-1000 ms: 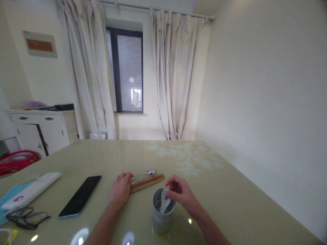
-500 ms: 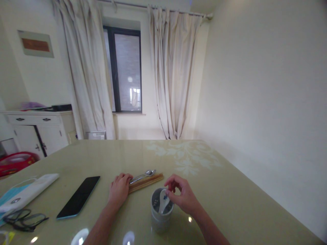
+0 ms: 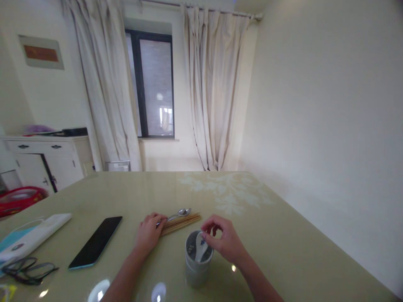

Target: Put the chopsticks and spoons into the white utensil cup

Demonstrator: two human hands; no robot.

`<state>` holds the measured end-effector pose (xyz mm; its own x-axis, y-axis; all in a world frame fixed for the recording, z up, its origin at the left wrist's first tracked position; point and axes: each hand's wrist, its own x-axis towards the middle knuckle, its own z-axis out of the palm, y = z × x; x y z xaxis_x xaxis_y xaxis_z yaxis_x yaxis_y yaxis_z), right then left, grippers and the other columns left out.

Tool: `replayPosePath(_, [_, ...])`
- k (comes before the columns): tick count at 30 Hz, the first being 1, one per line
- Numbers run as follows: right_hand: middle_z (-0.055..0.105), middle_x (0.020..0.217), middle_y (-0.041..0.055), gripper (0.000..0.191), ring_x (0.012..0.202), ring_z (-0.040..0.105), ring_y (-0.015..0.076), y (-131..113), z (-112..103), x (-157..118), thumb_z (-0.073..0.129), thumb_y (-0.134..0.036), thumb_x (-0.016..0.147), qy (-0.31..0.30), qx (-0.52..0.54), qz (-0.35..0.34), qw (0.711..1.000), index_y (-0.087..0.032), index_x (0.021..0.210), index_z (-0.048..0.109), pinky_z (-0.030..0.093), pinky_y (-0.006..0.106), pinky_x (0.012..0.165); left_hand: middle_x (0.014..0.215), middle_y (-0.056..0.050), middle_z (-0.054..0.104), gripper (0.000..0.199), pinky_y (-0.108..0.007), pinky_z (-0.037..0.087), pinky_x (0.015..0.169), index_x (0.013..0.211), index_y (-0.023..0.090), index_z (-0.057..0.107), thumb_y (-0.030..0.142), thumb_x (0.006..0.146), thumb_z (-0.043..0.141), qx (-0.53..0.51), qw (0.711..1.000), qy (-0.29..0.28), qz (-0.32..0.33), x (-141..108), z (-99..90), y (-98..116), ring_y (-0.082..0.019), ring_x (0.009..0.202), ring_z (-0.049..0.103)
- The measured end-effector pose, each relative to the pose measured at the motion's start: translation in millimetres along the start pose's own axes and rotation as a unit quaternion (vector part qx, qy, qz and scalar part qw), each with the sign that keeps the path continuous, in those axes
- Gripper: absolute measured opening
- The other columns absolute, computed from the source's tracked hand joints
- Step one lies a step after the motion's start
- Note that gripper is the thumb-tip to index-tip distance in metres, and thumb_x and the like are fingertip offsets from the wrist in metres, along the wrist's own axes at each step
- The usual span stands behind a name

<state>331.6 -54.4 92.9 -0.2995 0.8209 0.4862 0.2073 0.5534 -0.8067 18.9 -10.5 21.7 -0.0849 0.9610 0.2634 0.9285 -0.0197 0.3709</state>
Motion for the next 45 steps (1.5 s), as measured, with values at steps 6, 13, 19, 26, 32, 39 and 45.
replayPosePath(6, [0.076,0.074,0.0019,0.006,0.069,0.067,0.0169,-5,-2,-2,0.076,-0.02,0.084,0.032,-0.047,-0.096,0.994,-0.023,0.084,0.082,0.049,0.028,0.065,0.12,-0.005,0.079,0.033,-0.034,0.051,0.103,0.113,0.027,0.081,0.029,0.107,0.049,-0.01,1.0,0.003,0.001,2,2.1,-3,-0.024,0.115,0.071])
replayPosePath(13, [0.075,0.075,0.0042,0.017,0.069,0.067,0.0192,-1,-6,1,0.078,-0.038,0.091,0.131,0.044,-0.055,0.989,-0.022,0.087,0.081,0.053,0.03,0.065,0.117,-0.006,0.08,0.033,-0.036,0.052,0.102,0.112,0.026,0.082,0.029,0.106,0.049,-0.011,1.0,0.007,0.01,1,1.8,-2,-0.025,0.113,0.072])
replayPosePath(19, [0.076,0.078,0.006,0.04,0.067,0.066,0.0206,34,-20,12,0.086,-0.057,0.076,0.316,0.172,0.132,0.923,-0.02,0.086,0.077,0.055,0.032,0.061,0.127,-0.008,0.078,0.036,-0.043,0.053,0.106,0.124,0.026,0.078,0.03,0.107,0.047,-0.012,0.997,0.055,0.048,-3,-7.4,9,-0.028,0.121,0.069])
replayPosePath(26, [0.073,0.08,0.0039,0.043,0.064,0.073,0.022,66,12,11,0.088,-0.057,0.067,0.249,0.186,0.222,0.924,-0.021,0.082,0.07,0.063,0.037,0.065,0.14,-0.006,0.075,0.039,-0.041,0.053,0.111,0.144,0.032,0.068,0.029,0.108,0.054,-0.047,0.967,0.084,0.234,-15,-3.6,48,-0.025,0.128,0.068])
replayPosePath(32, [0.075,0.083,0.0047,0.038,0.072,0.077,0.0261,64,44,7,0.089,-0.051,0.07,0.196,0.181,0.217,0.939,-0.021,0.084,0.071,0.062,0.036,0.066,0.126,-0.006,0.079,0.029,-0.041,0.052,0.104,0.123,0.031,0.078,0.022,0.106,0.057,-0.008,0.953,0.027,0.303,-21,1.7,60,-0.025,0.12,0.07])
replayPosePath(39, [0.076,0.087,0.0044,0.054,0.079,0.078,0.0271,66,49,4,0.093,-0.06,0.065,0.144,0.28,0.258,0.913,-0.022,0.096,0.07,0.06,0.036,0.067,0.12,-0.007,0.079,0.027,-0.041,0.047,0.104,0.118,0.027,0.076,0.017,0.103,0.055,0.055,0.978,0.023,0.201,-15,-19.0,46,-0.027,0.116,0.067])
replayPosePath(45, [0.078,0.093,0.0072,0.053,0.08,0.073,0.0241,66,47,0,0.091,-0.063,0.069,0.131,0.248,0.245,0.928,-0.019,0.094,0.074,0.057,0.034,0.069,0.119,-0.009,0.079,0.031,-0.041,0.047,0.099,0.111,0.024,0.077,0.023,0.108,0.046,0.096,0.993,0.059,0.029,-8,-26.7,15,-0.029,0.117,0.067])
